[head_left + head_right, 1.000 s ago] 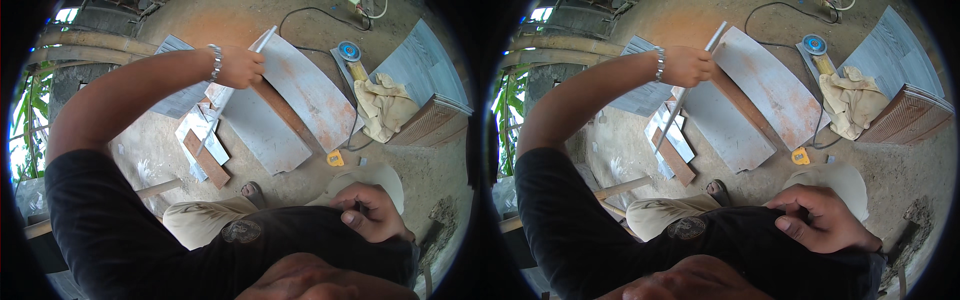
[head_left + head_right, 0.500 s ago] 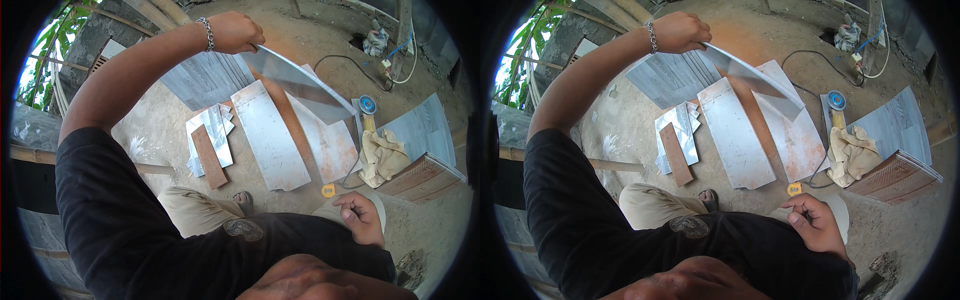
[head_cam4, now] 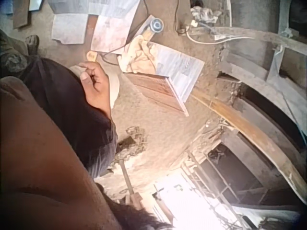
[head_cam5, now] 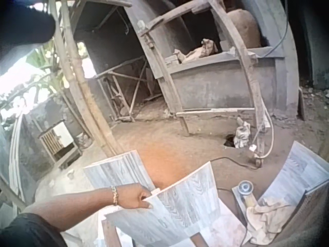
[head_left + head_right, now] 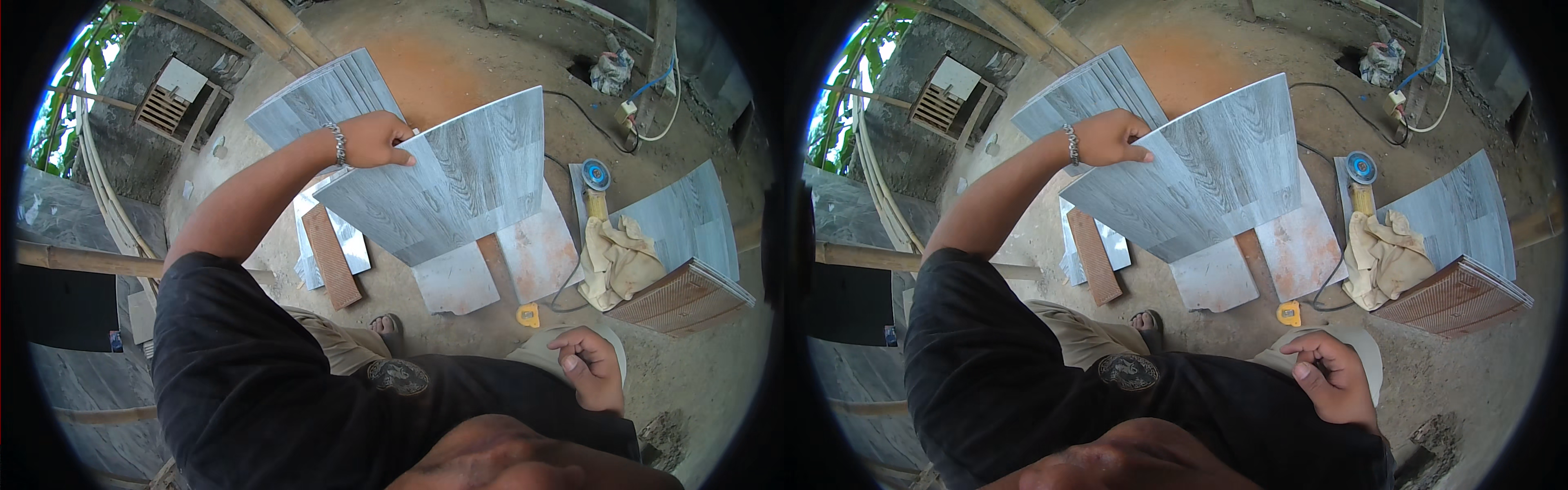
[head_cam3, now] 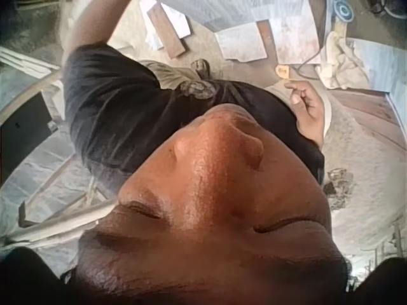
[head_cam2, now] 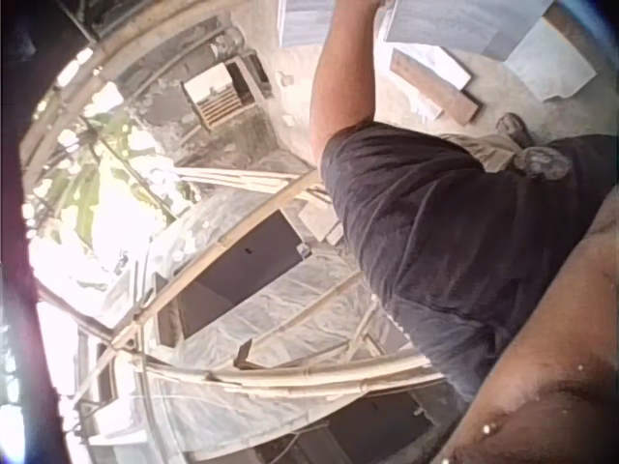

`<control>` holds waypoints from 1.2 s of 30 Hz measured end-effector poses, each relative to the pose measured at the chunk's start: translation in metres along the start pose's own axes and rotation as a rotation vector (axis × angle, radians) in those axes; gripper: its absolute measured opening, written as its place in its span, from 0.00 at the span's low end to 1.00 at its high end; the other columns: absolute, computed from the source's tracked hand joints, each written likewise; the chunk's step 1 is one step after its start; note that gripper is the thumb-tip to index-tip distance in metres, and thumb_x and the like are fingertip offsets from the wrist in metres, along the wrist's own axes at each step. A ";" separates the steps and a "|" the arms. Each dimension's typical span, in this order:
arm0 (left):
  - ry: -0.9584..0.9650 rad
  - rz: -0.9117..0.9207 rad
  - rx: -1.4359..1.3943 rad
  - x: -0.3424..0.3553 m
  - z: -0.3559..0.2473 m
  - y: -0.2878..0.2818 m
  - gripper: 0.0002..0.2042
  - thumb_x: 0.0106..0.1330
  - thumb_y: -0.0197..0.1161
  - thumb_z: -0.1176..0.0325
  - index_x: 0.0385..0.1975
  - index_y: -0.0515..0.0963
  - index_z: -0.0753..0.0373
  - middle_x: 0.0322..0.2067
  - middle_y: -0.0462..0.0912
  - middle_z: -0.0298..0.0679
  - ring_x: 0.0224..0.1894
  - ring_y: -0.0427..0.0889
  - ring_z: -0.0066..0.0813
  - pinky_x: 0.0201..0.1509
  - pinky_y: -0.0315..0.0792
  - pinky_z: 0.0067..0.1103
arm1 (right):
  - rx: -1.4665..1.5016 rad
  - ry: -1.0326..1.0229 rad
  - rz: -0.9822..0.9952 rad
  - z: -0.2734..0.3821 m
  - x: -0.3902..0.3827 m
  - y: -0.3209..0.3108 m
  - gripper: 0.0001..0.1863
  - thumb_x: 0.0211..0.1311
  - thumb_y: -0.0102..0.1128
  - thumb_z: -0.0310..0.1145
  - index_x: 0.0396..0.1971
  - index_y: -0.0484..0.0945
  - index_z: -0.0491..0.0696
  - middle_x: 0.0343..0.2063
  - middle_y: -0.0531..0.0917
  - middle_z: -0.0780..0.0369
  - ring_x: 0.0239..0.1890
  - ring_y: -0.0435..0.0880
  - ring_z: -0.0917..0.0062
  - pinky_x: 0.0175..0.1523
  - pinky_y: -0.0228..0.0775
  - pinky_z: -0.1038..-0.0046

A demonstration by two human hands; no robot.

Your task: Measuring and marking floor tiles for cutting in a renovation site.

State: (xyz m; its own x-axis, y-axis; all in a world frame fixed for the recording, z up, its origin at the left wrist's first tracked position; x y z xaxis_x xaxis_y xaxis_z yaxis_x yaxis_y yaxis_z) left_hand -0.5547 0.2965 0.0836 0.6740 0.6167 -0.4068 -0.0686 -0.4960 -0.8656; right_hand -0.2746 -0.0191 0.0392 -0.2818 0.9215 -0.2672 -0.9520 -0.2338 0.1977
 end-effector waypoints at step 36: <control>-0.675 -0.559 0.047 0.092 0.227 0.159 0.40 0.65 0.48 0.28 0.48 0.85 0.65 0.39 0.87 0.56 0.45 0.86 0.53 0.52 0.78 0.38 | -0.076 0.215 -0.180 -0.005 -0.005 -0.004 0.15 0.68 0.63 0.35 0.47 0.80 0.40 0.28 0.75 0.67 0.32 0.70 0.84 0.41 0.63 0.79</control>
State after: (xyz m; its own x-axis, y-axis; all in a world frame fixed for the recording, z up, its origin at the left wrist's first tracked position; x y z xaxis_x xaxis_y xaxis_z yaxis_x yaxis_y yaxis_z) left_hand -0.6710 0.4130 -0.1577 0.0397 0.9992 0.0077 0.1018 0.0036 -0.9948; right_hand -0.2701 -0.0239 0.0350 -0.1186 0.8652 -0.4872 -0.9929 -0.1026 0.0595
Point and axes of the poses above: each hand's wrist, its own x-axis towards the middle knuckle, its own y-axis out of the palm, z = x × y, the point moved 7 cm from there along x, towards the middle knuckle
